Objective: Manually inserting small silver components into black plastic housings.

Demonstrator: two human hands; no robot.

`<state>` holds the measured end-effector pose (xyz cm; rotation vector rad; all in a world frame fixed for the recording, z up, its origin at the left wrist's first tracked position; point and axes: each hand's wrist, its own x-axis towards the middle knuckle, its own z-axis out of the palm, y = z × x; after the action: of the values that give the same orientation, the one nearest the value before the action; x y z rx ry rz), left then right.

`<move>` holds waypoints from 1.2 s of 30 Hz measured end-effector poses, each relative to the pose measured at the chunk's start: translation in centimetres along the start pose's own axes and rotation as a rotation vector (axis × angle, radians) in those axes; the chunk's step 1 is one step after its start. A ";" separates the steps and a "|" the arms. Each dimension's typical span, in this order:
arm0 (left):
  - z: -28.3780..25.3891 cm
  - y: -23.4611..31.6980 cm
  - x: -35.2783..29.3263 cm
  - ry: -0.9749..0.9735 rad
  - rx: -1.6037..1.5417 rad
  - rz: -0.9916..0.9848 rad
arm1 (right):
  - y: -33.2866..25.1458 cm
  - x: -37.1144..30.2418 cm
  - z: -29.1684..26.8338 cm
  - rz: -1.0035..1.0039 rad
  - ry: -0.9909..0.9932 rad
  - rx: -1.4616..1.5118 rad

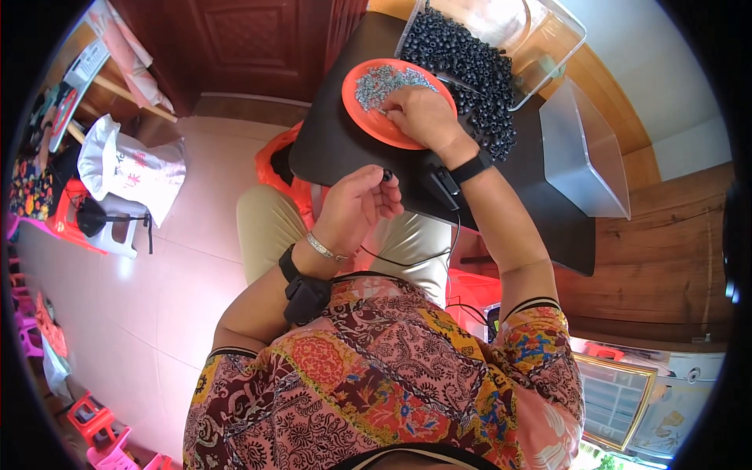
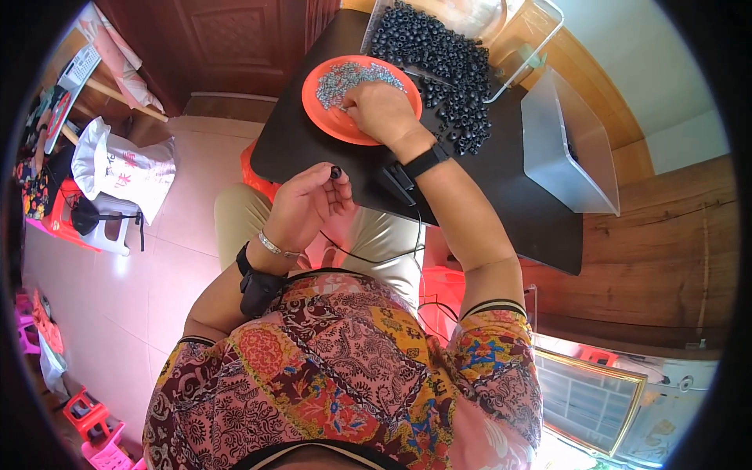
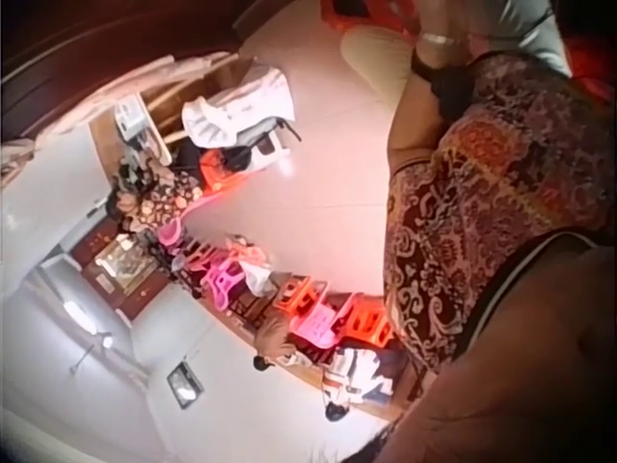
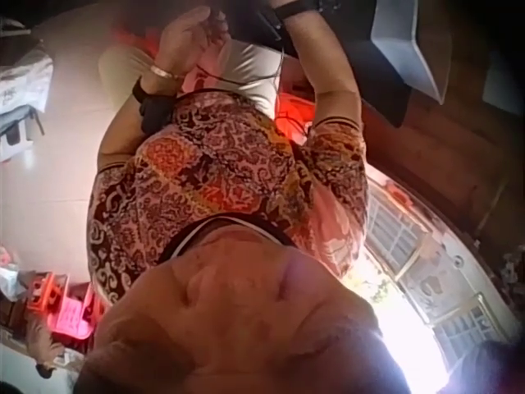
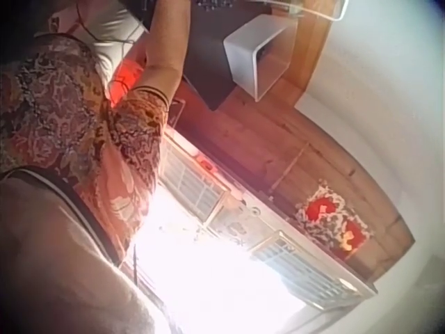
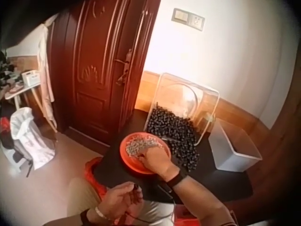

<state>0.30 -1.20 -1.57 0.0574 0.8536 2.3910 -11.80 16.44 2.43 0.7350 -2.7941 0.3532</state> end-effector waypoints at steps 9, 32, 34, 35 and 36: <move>0.0 0.2 0.0 -0.023 0.024 0.037 | 0.1 -2.4 -1.7 0.157 0.038 0.668; 1.9 -1.1 -0.2 -0.016 0.174 0.122 | -6.5 -10.2 -6.8 -0.176 0.079 0.336; 2.1 -0.9 -0.2 -0.017 0.144 0.139 | -7.2 -10.4 -6.5 -0.163 0.101 0.320; 2.4 -0.7 -0.2 -0.026 0.105 0.140 | -7.7 -10.5 -6.3 -0.152 0.141 0.323; 2.5 -0.5 -0.2 -0.034 0.065 0.142 | -8.0 -10.5 -6.2 -0.142 0.182 0.327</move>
<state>1.32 0.37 0.18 0.1903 0.9395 2.4857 2.16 16.24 6.74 0.9132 -2.5246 0.8183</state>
